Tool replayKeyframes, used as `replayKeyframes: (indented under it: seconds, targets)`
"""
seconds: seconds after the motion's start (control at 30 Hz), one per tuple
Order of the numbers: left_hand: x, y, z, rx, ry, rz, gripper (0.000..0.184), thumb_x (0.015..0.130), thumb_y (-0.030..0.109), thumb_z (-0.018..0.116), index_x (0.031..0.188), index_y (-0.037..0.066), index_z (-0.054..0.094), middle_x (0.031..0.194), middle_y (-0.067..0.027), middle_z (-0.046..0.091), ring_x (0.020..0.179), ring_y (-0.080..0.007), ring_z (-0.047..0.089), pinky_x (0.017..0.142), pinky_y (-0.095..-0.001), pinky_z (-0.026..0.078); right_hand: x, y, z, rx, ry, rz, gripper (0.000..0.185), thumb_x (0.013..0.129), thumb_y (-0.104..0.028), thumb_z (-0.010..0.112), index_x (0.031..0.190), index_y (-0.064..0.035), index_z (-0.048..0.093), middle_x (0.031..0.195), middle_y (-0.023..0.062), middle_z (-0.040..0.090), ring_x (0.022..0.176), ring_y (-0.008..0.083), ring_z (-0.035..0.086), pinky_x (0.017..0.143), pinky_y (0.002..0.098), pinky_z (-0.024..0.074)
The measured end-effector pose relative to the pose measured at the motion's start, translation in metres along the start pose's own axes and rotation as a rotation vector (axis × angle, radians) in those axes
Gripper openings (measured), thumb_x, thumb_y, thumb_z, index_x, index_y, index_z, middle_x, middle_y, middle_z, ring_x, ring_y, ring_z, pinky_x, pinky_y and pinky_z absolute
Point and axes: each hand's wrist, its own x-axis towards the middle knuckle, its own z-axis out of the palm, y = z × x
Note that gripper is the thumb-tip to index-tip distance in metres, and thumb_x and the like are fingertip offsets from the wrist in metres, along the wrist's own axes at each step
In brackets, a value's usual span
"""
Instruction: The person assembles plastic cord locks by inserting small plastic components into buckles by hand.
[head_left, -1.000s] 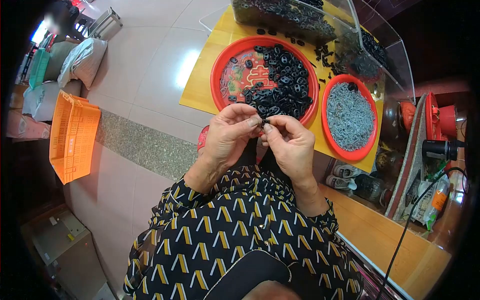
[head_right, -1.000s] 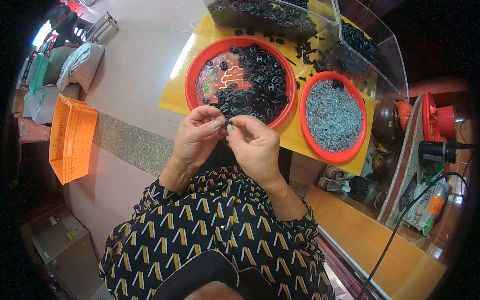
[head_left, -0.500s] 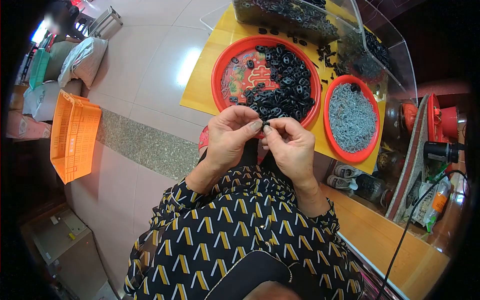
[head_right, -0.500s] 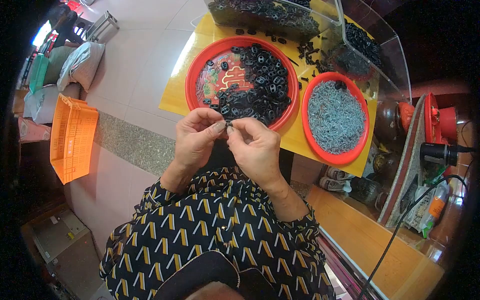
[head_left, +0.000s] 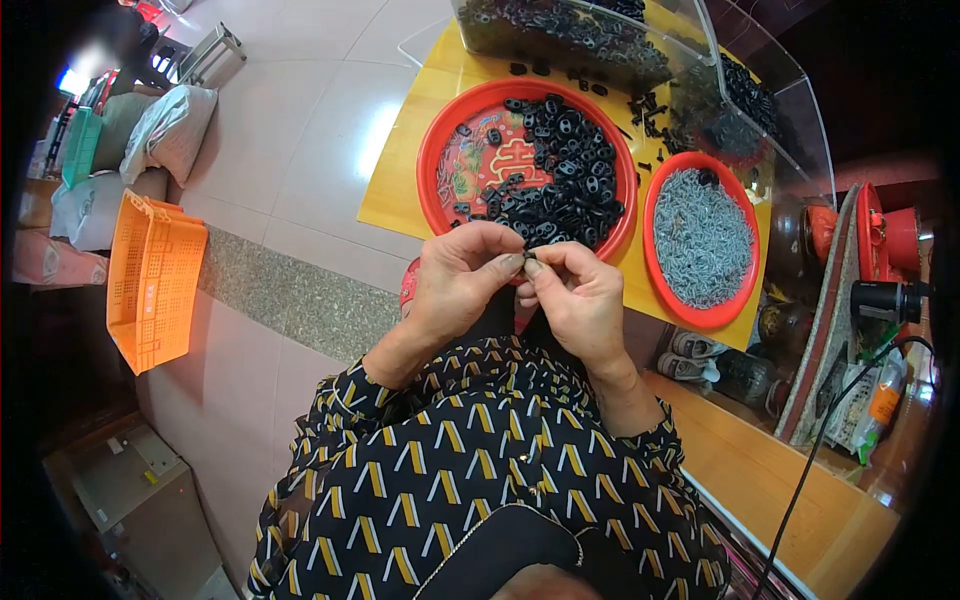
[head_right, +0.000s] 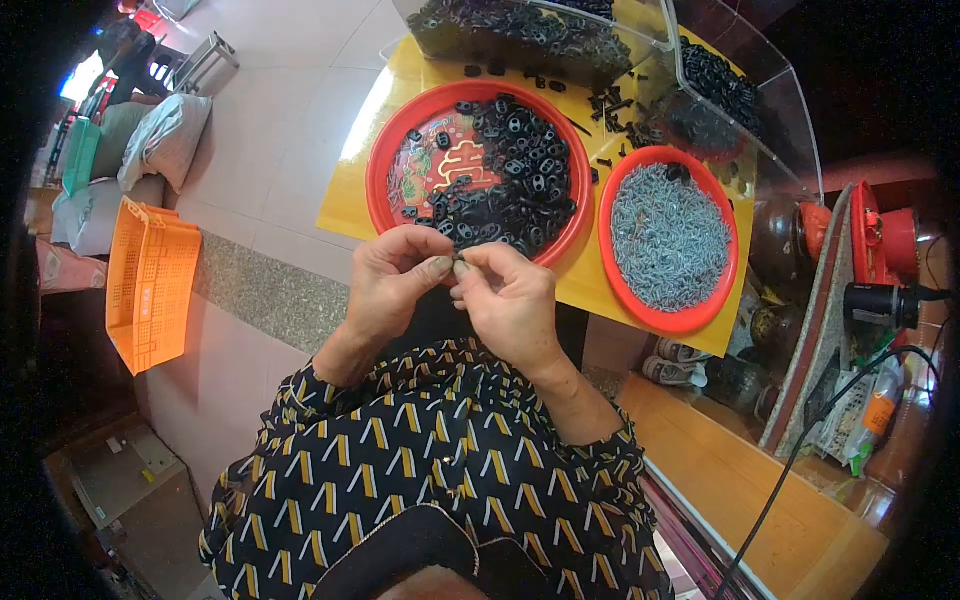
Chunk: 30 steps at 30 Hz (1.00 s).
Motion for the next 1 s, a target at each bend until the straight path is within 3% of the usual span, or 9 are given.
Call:
replayKeyframes:
  seconds: [0.07, 0.2, 0.3, 0.37, 0.47, 0.5, 0.73, 0.87, 1.0]
  targets:
    - [0.006, 0.004, 0.001, -0.033, -0.017, -0.033, 0.013, 0.076, -0.002, 0.059, 0.088, -0.003, 0.057, 0.079, -0.0043, 0.059, 0.072, -0.0093, 0.056, 0.063, -0.0210, 0.046, 0.001, 0.001, -0.007, 0.040, -0.012, 0.004, 0.007, 0.081, -0.003, 0.055, 0.085, 0.0025, 0.058, 0.071, 0.0037, 0.059, 0.060, 0.0071, 0.057, 0.052, 0.0202, 0.0487]
    - [0.041, 0.002, -0.021, 0.485, 0.063, 0.200, 0.018, 0.076, 0.005, 0.060, 0.092, -0.003, 0.058, 0.078, -0.0044, 0.060, 0.072, -0.0082, 0.055, 0.063, -0.0215, 0.045, 0.004, 0.000, -0.022, 0.092, 0.071, 0.033, 0.009, 0.082, -0.003, 0.054, 0.088, 0.0025, 0.056, 0.072, 0.0034, 0.058, 0.060, 0.0068, 0.056, 0.054, 0.0197, 0.0487]
    - [0.069, 0.015, -0.028, 0.703, 0.115, 0.187, 0.015, 0.075, 0.005, 0.060, 0.089, -0.002, 0.059, 0.076, -0.0072, 0.060, 0.067, -0.0119, 0.056, 0.060, -0.0240, 0.045, 0.005, -0.003, -0.030, 0.075, 0.105, 0.011, 0.009, 0.081, -0.002, 0.054, 0.088, 0.0025, 0.056, 0.071, 0.0023, 0.058, 0.060, 0.0059, 0.055, 0.052, 0.0186, 0.0464]
    - [0.080, 0.018, -0.026, 0.955, 0.051, 0.378, 0.013, 0.073, 0.005, 0.061, 0.085, 0.000, 0.061, 0.073, -0.0112, 0.059, 0.063, -0.0191, 0.057, 0.058, -0.0280, 0.046, 0.007, 0.000, -0.035, 0.070, 0.108, 0.004, 0.008, 0.080, -0.002, 0.055, 0.088, 0.0024, 0.056, 0.071, 0.0020, 0.057, 0.059, 0.0055, 0.055, 0.052, 0.0184, 0.0458]
    - [0.086, 0.014, -0.006, 0.964, -0.087, 0.420, 0.013, 0.071, 0.005, 0.061, 0.083, 0.001, 0.061, 0.074, -0.0139, 0.058, 0.067, -0.0261, 0.058, 0.061, -0.0319, 0.046, 0.009, 0.000, -0.038, 0.072, 0.111, 0.024, 0.008, 0.080, -0.002, 0.055, 0.087, 0.0021, 0.056, 0.070, 0.0013, 0.057, 0.058, 0.0047, 0.053, 0.051, 0.0181, 0.0446]
    - [0.088, 0.015, 0.002, 0.991, -0.145, 0.441, 0.013, 0.070, 0.003, 0.059, 0.083, 0.003, 0.062, 0.077, -0.0134, 0.057, 0.075, -0.0285, 0.056, 0.066, -0.0346, 0.045, 0.010, 0.000, -0.038, 0.080, 0.110, 0.047, 0.008, 0.080, -0.002, 0.055, 0.087, 0.0019, 0.056, 0.070, 0.0009, 0.057, 0.058, 0.0044, 0.052, 0.052, 0.0179, 0.0440]
    - [0.115, -0.005, 0.016, 1.198, -0.339, 0.643, 0.019, 0.065, 0.000, 0.057, 0.082, 0.005, 0.062, 0.076, -0.0130, 0.052, 0.077, -0.0303, 0.051, 0.068, -0.0371, 0.042, 0.014, -0.005, -0.042, 0.080, 0.107, 0.042, 0.008, 0.080, -0.002, 0.055, 0.087, 0.0016, 0.056, 0.070, 0.0005, 0.056, 0.058, 0.0043, 0.052, 0.053, 0.0177, 0.0436]
    - [0.125, -0.016, 0.016, 1.231, -0.396, 0.664, 0.016, 0.064, -0.001, 0.054, 0.079, 0.003, 0.059, 0.075, -0.0141, 0.052, 0.076, -0.0311, 0.051, 0.066, -0.0385, 0.043, 0.017, -0.003, -0.044, 0.071, 0.102, 0.043, 0.009, 0.081, -0.003, 0.054, 0.088, 0.0014, 0.056, 0.070, 0.0008, 0.056, 0.058, 0.0044, 0.052, 0.053, 0.0177, 0.0441]
    - [0.125, -0.020, 0.017, 1.229, -0.305, 0.665, 0.010, 0.064, -0.002, 0.050, 0.073, 0.001, 0.054, 0.073, -0.0148, 0.052, 0.074, -0.0327, 0.052, 0.063, -0.0408, 0.043, 0.020, -0.005, -0.043, 0.101, 0.094, 0.064, 0.009, 0.081, -0.004, 0.053, 0.088, 0.0011, 0.055, 0.071, 0.0009, 0.056, 0.059, 0.0046, 0.052, 0.053, 0.0181, 0.0449]
